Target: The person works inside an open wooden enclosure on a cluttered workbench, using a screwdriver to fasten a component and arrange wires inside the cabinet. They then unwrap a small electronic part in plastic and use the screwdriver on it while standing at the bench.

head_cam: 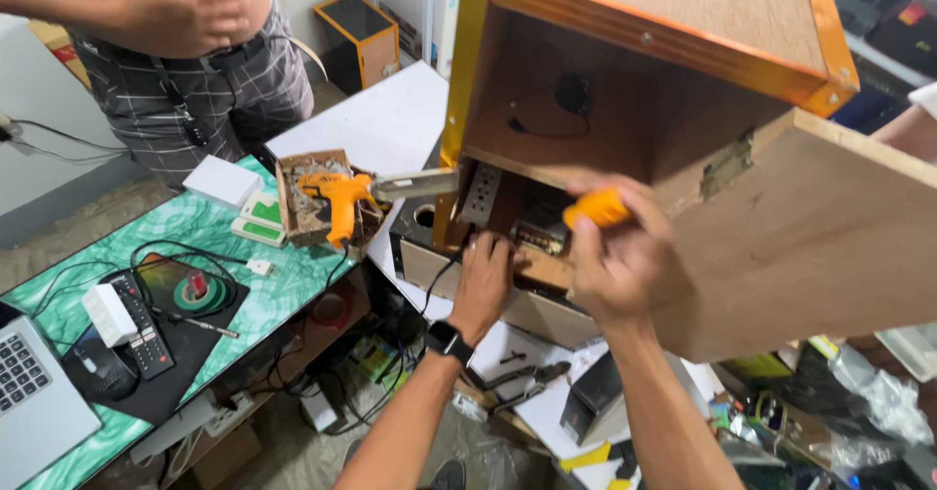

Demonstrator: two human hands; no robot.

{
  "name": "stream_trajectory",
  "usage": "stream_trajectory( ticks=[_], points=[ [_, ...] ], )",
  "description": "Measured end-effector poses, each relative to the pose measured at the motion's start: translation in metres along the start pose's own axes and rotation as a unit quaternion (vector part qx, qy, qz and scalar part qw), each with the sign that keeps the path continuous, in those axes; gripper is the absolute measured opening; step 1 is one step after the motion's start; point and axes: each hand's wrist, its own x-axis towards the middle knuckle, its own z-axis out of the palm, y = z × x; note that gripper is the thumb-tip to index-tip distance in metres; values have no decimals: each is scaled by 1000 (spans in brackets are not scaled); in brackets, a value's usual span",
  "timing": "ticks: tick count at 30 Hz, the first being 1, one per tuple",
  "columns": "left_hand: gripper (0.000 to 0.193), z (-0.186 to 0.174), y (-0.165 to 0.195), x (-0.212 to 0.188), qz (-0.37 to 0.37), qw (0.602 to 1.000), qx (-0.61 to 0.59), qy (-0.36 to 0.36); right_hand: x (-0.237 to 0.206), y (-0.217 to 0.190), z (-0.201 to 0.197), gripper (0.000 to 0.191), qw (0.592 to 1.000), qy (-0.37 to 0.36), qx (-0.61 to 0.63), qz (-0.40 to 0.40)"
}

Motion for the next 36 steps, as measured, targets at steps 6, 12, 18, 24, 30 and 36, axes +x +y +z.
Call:
stream_trajectory(
  ticks=[6, 12, 18, 24, 30, 36],
  points=[
    [9, -23, 6, 3, -35, 990, -134, -38, -17, -24, -28, 27, 976, -29, 75, 201],
    [8, -31, -3, 18, -44, 979, -164, -116, -45, 25, -5, 12, 907, -187, -244, 288],
    [6, -34, -4, 19, -40, 969, -199, -139, -68, 42, 1, 18, 918, -177, -278, 218],
    [3, -35, -6, 21, -18, 964, -223, -143, -68, 42, 4, 16, 903, -201, -309, 222],
    [8, -41, -7, 22, 15, 942, -270, -198, -79, 46, 9, 18, 914, -161, -287, 237],
    [18, -44, -3, 16, 35, 958, -204, -200, -102, 70, 17, 19, 807, -19, -225, 545]
  ],
)
